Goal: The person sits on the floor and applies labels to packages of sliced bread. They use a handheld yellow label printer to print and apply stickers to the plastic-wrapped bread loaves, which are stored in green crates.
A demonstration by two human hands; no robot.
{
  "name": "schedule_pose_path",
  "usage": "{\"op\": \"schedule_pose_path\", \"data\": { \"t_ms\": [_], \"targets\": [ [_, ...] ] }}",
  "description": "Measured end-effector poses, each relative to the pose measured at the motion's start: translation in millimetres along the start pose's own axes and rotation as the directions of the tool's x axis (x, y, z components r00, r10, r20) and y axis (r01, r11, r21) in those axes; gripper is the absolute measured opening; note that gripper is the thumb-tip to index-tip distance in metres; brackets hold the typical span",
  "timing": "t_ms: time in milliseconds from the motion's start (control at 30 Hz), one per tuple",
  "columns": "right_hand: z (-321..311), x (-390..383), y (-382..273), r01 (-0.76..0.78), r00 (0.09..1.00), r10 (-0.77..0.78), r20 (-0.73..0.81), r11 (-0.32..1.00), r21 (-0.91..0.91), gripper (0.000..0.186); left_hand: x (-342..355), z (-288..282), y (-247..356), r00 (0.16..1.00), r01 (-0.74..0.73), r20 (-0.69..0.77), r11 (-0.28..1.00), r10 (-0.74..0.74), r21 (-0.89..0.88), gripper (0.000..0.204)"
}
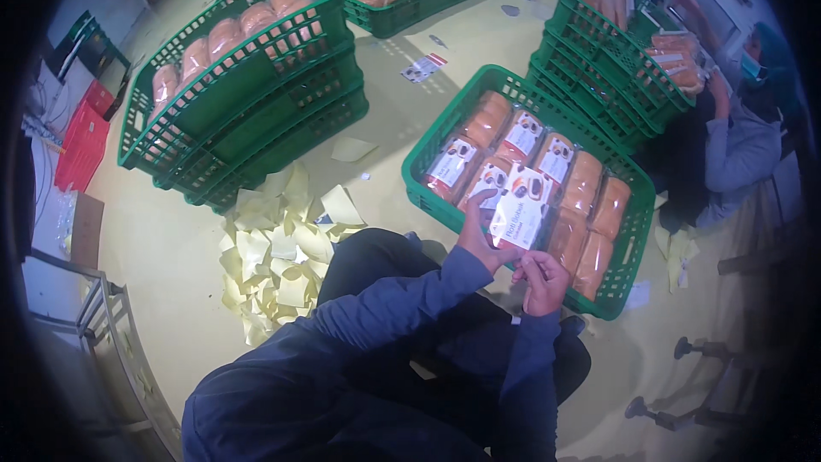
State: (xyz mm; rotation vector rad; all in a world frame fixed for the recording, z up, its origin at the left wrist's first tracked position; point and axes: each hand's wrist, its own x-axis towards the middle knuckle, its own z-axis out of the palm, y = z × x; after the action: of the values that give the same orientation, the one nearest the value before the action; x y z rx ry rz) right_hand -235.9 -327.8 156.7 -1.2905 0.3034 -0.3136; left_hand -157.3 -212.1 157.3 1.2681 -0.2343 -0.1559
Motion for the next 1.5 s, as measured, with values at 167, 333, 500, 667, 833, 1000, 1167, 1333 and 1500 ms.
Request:
{"op": "schedule_pose_path", "data": {
  "t_ms": [167, 333, 500, 667, 833, 1000, 1167, 1333, 1500],
  "targets": [
    [-4.2, 0.0, -1.6, -0.032, 0.999, 0.031, 0.026, 0.999, 0.041, 0.010, 2.6, -4.8, -4.7, 0.997, 0.005, 0.071, 0.995, 0.002, -0.097, 0.093],
    [-6.6, -0.4, -3.3, -0.008, 0.998, 0.008, 0.062, 1.000, -0.006, 0.010, 2.1, -5.7, -5.5, 0.991, 0.118, 0.065, 0.991, -0.114, -0.064, 0.091],
    [5.5, -0.8, -0.7, 0.083, 0.996, -0.080, 0.035, 0.991, -0.101, 0.006, -2.5, -4.9, -9.7, 0.997, -0.040, -0.062, 0.991, 0.048, 0.125, 0.083],
    [15.7, -3.3, -4.5, 0.188, 0.975, -0.204, -0.087, 0.969, -0.160, 0.001, -13.6, -0.1, 18.3, 0.893, -0.443, 0.228, 0.668, 0.388, 0.599, 0.022],
    [32.9, -0.2, -7.2, 0.216, 0.970, -0.225, -0.094, 0.971, -0.099, 0.002, -2.3, -13.7, 26.0, 0.973, -0.212, 0.156, 0.929, 0.172, 0.302, 0.008],
    [97.5, 22.1, -28.5, 0.247, 0.952, -0.131, -0.278, 0.865, 0.437, 0.006, 52.5, -144.0, 20.6, 0.975, 0.068, -0.211, 0.997, -0.072, -0.027, 0.012],
    [170.0, 47.5, -42.6, 0.536, 0.785, -0.496, -0.371, 0.844, 0.005, 0.009, -19.2, -349.8, 47.0, 0.507, -0.331, -0.852, 0.884, -0.127, -0.329, 0.016],
    [264.9, 57.0, 34.6, 0.463, 0.701, -0.032, 0.712, 0.780, -0.421, 0.018, -39.5, -259.3, 127.7, 0.391, -0.427, -0.838, 0.882, 0.379, 0.200, 0.013],
    [222.4, 75.0, 46.5, -0.057, 0.904, 0.086, 0.419, 0.995, -0.081, 0.036, -17.8, -184.7, 129.5, 0.663, -0.356, -0.444, 0.776, 0.602, 0.521, 0.013]
  ]
}}
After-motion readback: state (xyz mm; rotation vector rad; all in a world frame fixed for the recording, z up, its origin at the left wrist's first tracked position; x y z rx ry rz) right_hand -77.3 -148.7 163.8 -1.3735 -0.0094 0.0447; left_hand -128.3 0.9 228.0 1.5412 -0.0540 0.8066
